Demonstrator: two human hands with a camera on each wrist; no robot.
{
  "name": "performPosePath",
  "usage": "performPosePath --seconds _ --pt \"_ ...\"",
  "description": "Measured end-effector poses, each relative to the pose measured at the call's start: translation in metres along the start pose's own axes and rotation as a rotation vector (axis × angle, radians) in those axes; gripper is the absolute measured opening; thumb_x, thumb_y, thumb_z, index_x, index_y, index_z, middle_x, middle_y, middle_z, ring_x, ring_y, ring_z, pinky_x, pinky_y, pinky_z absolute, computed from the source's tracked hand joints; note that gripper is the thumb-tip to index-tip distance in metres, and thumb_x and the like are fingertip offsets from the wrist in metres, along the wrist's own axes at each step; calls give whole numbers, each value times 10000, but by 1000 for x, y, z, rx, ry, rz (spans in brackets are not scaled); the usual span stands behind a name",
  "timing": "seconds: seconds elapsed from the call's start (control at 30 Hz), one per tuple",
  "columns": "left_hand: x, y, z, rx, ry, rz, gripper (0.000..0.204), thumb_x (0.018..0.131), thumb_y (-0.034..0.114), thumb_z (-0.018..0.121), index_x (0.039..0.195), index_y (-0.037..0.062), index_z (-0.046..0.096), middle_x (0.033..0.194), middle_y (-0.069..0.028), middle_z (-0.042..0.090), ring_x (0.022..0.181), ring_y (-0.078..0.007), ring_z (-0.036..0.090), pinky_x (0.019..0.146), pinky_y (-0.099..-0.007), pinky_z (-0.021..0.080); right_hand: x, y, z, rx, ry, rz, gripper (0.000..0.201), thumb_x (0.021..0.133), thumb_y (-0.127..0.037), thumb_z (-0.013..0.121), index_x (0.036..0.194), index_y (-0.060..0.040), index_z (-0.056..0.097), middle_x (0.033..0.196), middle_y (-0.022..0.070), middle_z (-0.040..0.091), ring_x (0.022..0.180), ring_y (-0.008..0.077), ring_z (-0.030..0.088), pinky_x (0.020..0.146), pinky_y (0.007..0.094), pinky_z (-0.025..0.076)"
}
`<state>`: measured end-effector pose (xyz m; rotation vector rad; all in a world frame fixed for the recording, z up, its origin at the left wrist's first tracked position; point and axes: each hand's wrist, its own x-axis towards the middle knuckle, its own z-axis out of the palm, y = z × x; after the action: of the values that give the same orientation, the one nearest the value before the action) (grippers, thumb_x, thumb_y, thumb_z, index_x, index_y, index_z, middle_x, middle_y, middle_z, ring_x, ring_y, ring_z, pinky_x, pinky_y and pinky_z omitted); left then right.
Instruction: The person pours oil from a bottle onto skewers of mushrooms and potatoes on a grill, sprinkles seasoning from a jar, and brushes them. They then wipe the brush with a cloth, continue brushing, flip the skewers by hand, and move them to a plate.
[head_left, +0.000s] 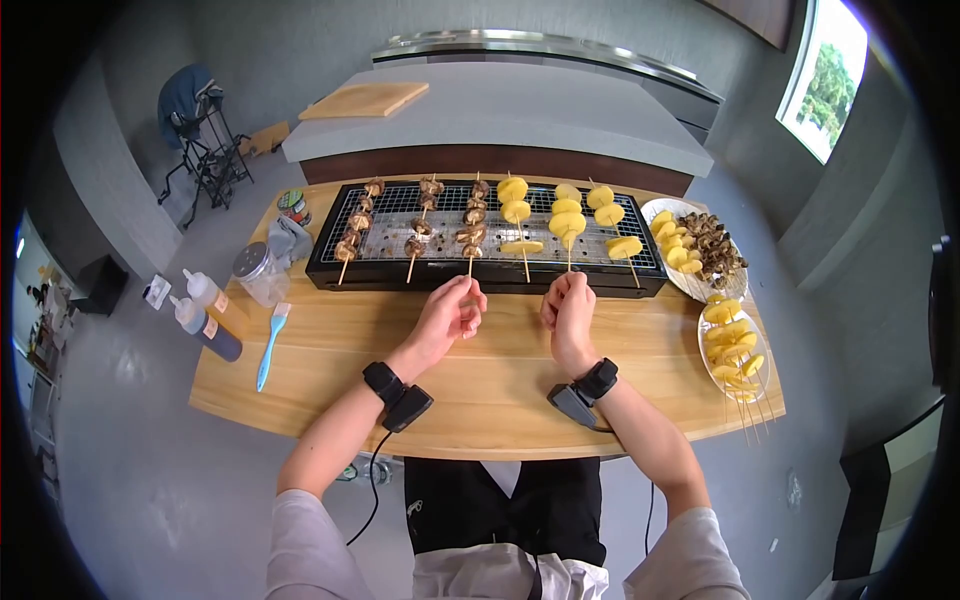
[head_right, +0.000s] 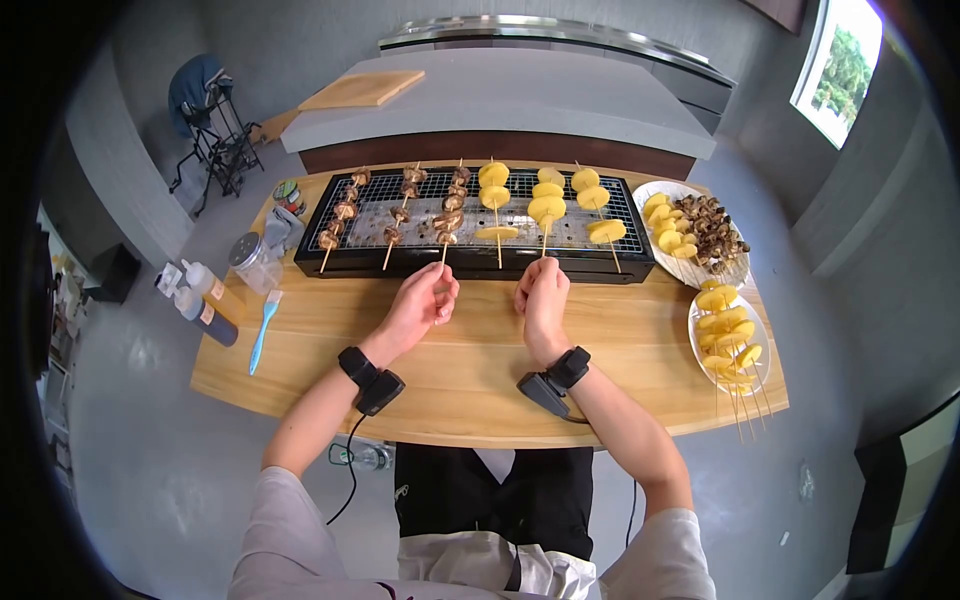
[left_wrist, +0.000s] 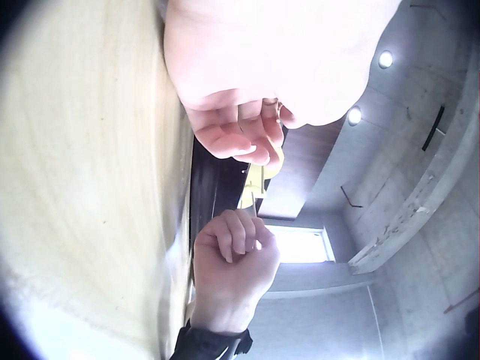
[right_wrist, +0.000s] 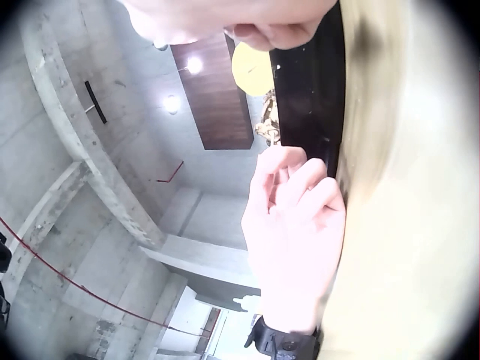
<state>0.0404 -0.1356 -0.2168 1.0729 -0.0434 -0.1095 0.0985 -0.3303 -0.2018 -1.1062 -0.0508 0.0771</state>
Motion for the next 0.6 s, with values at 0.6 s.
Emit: performPosePath --seconds 0.6 --pt "-1 1 1 -9 12 4 209 1028 296 469 904 128 494 771 5 535 588 -66 473 492 -196 357 -25 -52 -52 61 273 247 451 865 -545 516 1019 -122 480 786 41 535 456 155 383 430 288 276"
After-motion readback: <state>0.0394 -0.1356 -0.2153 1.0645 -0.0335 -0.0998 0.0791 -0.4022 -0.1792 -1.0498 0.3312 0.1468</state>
